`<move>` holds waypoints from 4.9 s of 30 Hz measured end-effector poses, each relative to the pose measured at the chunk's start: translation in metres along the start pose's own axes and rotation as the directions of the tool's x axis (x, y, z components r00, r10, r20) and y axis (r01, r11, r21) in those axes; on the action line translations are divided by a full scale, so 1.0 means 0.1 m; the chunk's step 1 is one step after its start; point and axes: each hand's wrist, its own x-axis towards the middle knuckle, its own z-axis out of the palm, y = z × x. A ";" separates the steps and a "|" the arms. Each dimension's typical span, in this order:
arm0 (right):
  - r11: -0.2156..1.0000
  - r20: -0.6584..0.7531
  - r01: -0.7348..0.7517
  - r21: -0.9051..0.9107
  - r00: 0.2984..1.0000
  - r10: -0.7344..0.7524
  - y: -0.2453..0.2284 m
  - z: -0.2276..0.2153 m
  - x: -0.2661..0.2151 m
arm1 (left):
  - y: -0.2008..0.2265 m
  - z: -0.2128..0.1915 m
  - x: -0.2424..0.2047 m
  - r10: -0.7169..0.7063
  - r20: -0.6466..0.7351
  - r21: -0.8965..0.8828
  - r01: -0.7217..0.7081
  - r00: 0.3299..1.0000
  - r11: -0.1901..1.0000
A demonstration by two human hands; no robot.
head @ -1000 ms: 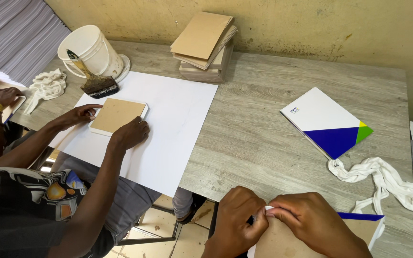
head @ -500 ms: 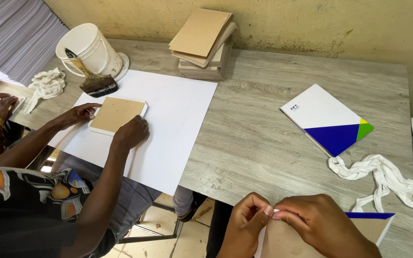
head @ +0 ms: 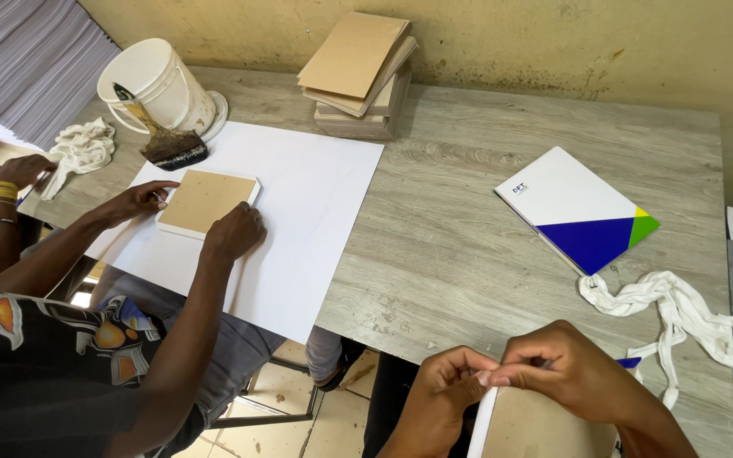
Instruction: The person applies glue to the spine of a book using a brush and then wraps a cover around it. They press the cover onto the book and smooth it out with their hands. The person repeats this process with multiple books, stacking the finished ones on the table.
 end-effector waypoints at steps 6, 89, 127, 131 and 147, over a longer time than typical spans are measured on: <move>0.983 -0.199 0.007 0.181 0.979 0.030 0.24 -0.28 -0.18 | 0.44 -0.21 -0.15 0.083 0.179 -0.049 -0.076 0.980 0.996; 0.599 -0.171 -0.002 0.801 0.957 0.232 1.11 -0.14 -0.03 | 0.54 -0.50 0.81 0.320 -0.068 0.150 -0.308 0.945 0.940; 0.360 -0.477 -0.377 -0.854 0.844 -0.247 1.84 0.50 0.74 | -0.90 -0.75 1.83 0.417 0.321 0.851 -0.065 0.850 -0.522; 0.520 -0.474 -0.226 -0.824 0.779 -0.411 1.82 0.63 0.85 | -0.76 -0.46 1.67 0.513 0.451 0.892 -0.393 0.730 -0.226; 0.437 -0.482 -0.307 -0.846 0.792 -0.376 1.48 1.06 0.40 | -0.66 -0.61 1.45 0.423 0.587 0.809 -0.486 0.691 -0.329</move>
